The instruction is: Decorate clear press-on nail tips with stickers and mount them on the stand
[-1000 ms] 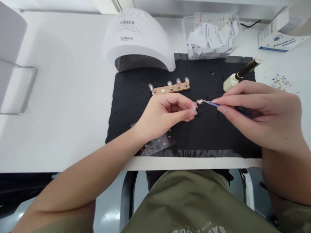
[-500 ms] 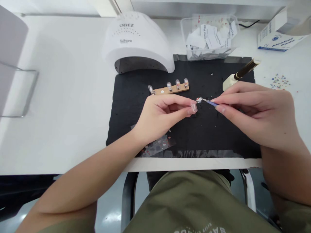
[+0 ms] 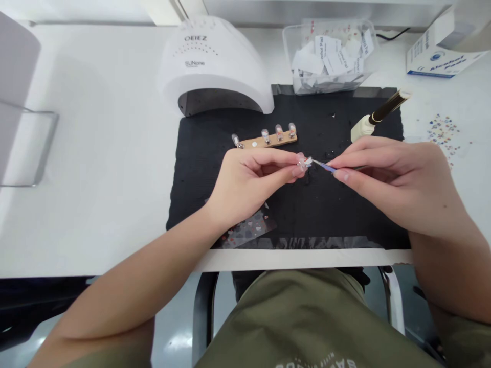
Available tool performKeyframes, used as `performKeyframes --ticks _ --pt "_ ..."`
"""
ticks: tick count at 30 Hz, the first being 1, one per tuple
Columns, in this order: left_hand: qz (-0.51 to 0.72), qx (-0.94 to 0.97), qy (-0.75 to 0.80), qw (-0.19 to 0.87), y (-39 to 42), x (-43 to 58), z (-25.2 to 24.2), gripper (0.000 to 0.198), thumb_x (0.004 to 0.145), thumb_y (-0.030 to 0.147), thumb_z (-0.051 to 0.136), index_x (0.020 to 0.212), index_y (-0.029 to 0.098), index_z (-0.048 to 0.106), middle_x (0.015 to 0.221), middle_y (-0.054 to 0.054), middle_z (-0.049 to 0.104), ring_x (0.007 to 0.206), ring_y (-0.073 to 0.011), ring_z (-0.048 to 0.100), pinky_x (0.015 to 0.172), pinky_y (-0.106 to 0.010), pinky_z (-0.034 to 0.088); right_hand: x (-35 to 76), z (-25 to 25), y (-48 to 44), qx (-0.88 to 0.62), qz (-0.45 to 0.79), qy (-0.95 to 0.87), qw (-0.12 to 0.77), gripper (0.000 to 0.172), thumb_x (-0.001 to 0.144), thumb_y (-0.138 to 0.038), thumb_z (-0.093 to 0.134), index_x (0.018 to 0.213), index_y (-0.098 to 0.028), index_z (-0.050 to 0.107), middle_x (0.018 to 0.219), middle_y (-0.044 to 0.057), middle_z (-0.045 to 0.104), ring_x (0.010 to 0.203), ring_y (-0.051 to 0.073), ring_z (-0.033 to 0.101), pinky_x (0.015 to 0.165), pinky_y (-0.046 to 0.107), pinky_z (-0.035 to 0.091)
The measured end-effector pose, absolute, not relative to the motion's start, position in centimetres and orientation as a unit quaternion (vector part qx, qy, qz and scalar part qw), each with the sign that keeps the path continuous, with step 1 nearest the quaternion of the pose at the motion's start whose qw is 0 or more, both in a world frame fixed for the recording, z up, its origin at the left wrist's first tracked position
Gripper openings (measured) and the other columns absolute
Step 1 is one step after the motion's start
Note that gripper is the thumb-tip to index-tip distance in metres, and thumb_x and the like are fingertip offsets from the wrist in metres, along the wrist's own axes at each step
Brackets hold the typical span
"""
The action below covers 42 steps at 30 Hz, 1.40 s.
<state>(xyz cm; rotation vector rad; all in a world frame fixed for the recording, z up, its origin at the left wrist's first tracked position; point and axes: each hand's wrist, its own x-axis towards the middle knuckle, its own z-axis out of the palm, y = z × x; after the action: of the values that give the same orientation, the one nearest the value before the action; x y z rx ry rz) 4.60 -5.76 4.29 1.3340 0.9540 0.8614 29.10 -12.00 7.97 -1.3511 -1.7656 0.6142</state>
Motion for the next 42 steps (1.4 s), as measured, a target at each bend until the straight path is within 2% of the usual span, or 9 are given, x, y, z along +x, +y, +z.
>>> performKeyframes --ticks 9,17,24,31,37,42 --pt "0.388 0.611 0.410 0.555 -6.09 4.72 4.95 0.009 0.089 0.023 0.098 0.098 0.026 0.096 0.103 -0.002 0.093 0.095 -0.0212 0.090 0.098 -0.034 0.078 28.78 8.24 -12.10 -0.526 0.273 -0.700 0.399 0.018 0.097 -0.018 0.081 0.096 -0.033 0.092 0.090 -0.002 0.084 0.071 0.015 0.069 0.053 0.028 0.047" --pt "0.372 0.624 0.416 0.546 -6.03 4.57 4.76 0.013 0.091 0.030 0.100 0.102 0.026 0.096 0.105 -0.003 0.093 0.099 -0.0230 0.090 0.103 -0.038 0.077 28.59 8.05 -12.31 -0.536 0.249 -0.705 0.393 0.022 0.098 -0.017 0.079 0.099 -0.034 0.093 0.092 -0.002 0.084 0.062 0.012 0.063 0.048 0.027 0.042" --pt "0.386 0.617 0.409 0.550 -6.01 4.68 4.71 0.009 0.090 0.026 0.099 0.099 0.026 0.096 0.104 -0.003 0.093 0.096 -0.0215 0.090 0.097 -0.034 0.078 28.40 8.13 -12.33 -0.533 0.247 -0.708 0.392 0.025 0.098 -0.013 0.077 0.097 -0.033 0.093 0.090 -0.003 0.083 0.061 0.010 0.062 0.048 0.025 0.041" --pt "0.377 0.616 0.413 0.555 -6.01 4.62 4.60 0.011 0.089 0.030 0.099 0.099 0.026 0.096 0.105 -0.003 0.093 0.095 -0.0216 0.090 0.098 -0.035 0.078 28.39 8.14 -12.29 -0.541 0.247 -0.704 0.388 0.020 0.099 -0.018 0.078 0.097 -0.032 0.093 0.091 -0.001 0.084 0.062 0.011 0.063 0.048 0.026 0.040" --pt "0.386 0.616 0.393 0.563 -5.92 4.68 4.49 0.008 0.090 0.025 0.098 0.099 0.026 0.096 0.104 -0.003 0.093 0.094 -0.0198 0.090 0.096 -0.032 0.077 28.38 8.07 -12.36 -0.542 0.251 -0.705 0.383 0.022 0.098 -0.015 0.077 0.097 -0.031 0.092 0.091 -0.002 0.084 0.062 0.011 0.062 0.049 0.027 0.040" --pt "0.393 0.627 0.388 0.550 -5.88 4.65 4.25 0.009 0.090 0.027 0.099 0.098 0.025 0.096 0.103 -0.003 0.093 0.092 -0.0201 0.090 0.094 -0.032 0.077 28.35 7.98 -12.45 -0.546 0.263 -0.701 0.376 0.021 0.098 -0.016 0.078 0.098 -0.031 0.092 0.094 -0.002 0.084 0.065 0.012 0.064 0.051 0.029 0.042"
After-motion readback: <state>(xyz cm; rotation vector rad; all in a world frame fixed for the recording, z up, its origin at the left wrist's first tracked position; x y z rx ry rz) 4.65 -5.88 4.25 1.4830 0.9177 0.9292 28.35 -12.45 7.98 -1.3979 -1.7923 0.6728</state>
